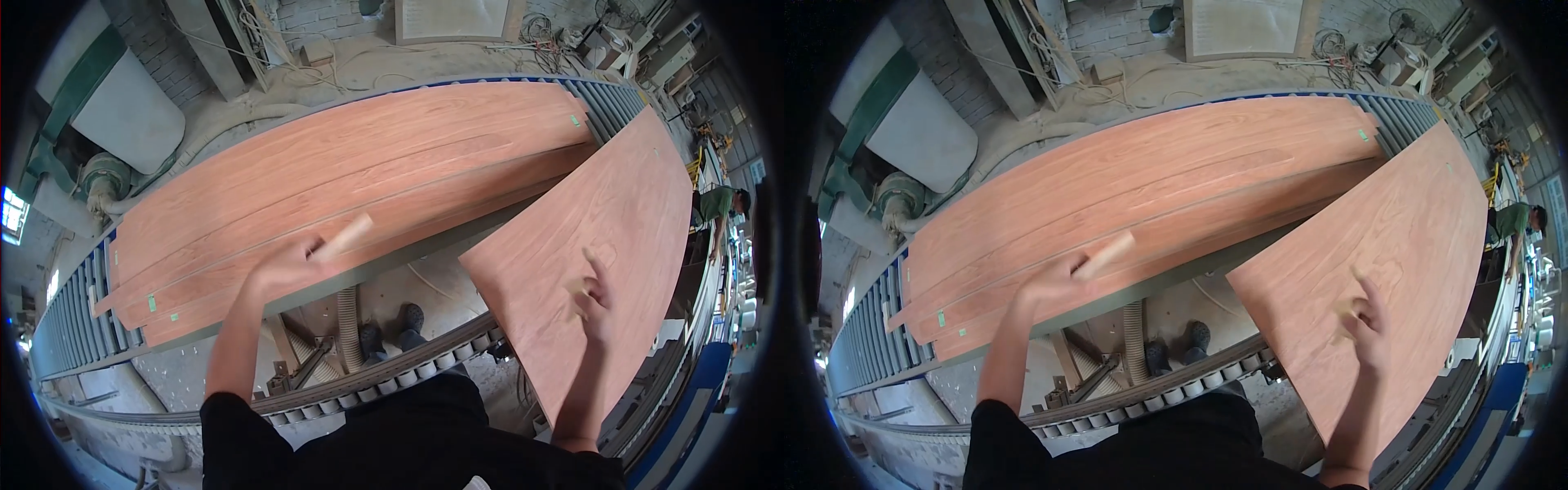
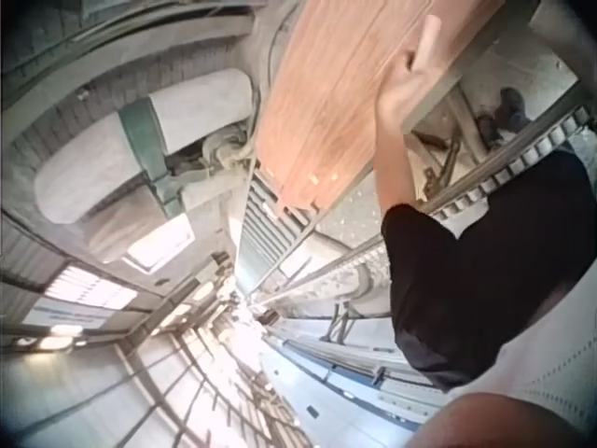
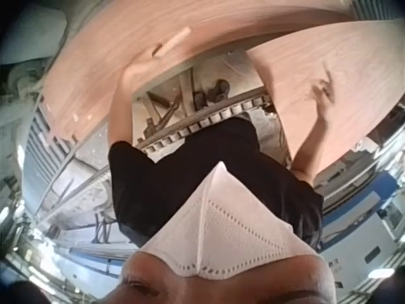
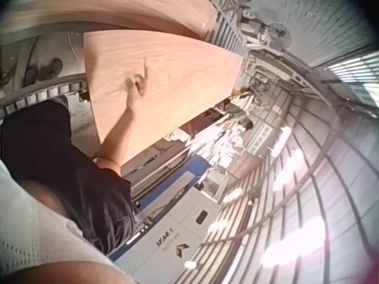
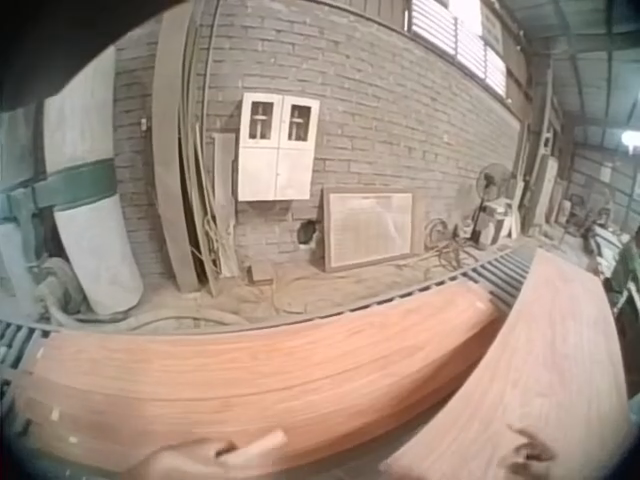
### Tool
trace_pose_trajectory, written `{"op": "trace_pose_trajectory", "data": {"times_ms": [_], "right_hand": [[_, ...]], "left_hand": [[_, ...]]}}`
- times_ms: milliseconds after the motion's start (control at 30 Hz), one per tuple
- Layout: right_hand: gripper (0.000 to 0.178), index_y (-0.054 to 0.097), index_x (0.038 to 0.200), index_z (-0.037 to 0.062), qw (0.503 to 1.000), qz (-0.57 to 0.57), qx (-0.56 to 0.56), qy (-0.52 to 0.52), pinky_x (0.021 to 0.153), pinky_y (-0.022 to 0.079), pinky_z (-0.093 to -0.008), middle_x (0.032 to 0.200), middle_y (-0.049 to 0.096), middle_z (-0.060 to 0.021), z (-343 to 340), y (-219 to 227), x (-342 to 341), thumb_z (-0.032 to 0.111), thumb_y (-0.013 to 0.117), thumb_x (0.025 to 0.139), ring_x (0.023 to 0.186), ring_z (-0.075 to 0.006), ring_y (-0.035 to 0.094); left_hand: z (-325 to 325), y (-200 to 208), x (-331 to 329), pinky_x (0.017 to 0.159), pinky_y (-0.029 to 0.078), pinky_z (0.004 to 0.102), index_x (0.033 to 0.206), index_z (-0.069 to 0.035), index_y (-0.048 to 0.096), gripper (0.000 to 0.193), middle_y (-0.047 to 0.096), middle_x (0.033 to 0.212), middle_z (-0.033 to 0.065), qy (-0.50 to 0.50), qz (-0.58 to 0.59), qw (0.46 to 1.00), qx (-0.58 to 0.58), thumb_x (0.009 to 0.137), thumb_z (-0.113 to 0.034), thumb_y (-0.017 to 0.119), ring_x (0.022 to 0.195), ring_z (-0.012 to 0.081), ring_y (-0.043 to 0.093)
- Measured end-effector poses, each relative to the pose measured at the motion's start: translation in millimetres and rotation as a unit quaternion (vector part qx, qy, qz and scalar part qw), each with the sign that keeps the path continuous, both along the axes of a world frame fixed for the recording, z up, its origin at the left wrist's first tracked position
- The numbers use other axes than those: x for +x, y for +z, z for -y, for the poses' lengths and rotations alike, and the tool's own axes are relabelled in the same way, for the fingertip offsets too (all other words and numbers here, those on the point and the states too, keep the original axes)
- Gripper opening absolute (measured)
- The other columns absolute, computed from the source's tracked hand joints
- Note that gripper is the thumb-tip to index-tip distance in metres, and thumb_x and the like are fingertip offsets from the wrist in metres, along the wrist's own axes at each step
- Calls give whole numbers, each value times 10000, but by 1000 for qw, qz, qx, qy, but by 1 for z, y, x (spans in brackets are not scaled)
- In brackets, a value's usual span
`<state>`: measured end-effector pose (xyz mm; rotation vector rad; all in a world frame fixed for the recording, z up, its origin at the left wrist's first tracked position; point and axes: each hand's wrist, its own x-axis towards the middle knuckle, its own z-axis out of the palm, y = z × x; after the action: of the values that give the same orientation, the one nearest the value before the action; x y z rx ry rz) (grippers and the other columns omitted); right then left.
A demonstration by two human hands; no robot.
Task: Organizing, sanding, and preparing wooden panels on a factory conveyor and workbench.
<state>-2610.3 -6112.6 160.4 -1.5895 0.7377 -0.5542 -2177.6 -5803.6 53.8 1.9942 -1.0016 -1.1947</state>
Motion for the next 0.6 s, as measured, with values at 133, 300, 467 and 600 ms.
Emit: {"op": "trace_pose_trajectory", "data": {"times_ms": [133, 300, 467, 600], "right_hand": [[764, 358, 1434, -15, 997, -48, 2, -62, 507, 362, -183, 712, 560, -4, -19, 7, -31, -6, 548, 694, 575, -51, 488], [759, 363, 1423, -34, 992, -71, 1, -103, 505, 359, -187, 704, 557, -10, -44, 17, -69, 26, 593, 701, 562, -51, 480], [774, 337, 1432, -35, 981, -63, 2, -181, 483, 401, -189, 713, 586, -31, -49, 12, -109, 83, 589, 710, 551, -70, 522], [782, 328, 1432, -41, 971, -53, 7, -231, 440, 401, -194, 691, 570, -34, -58, 13, -131, 89, 592, 708, 508, -82, 513]], "left_hand": [[33, -50, 71, 923, 467, 394, 1294, 1, 492, 843, 567, 1208, 172, 106, 370, 919, 85, 650, -426, 831, 1101, 297, 575], [100, -64, 112, 1035, 360, 443, 1327, -80, 484, 867, 458, 1351, 146, 146, 399, 892, 154, 622, -436, 844, 1263, 295, 446], [137, -87, 135, 1103, 278, 447, 1421, -113, 374, 1020, 370, 1426, 151, 133, 420, 888, 131, 587, -439, 862, 1354, 316, 318], [118, -101, 140, 1123, 247, 446, 1463, -95, 295, 1120, 272, 1490, 181, 117, 359, 915, 140, 570, -450, 870, 1387, 362, 232]]}}
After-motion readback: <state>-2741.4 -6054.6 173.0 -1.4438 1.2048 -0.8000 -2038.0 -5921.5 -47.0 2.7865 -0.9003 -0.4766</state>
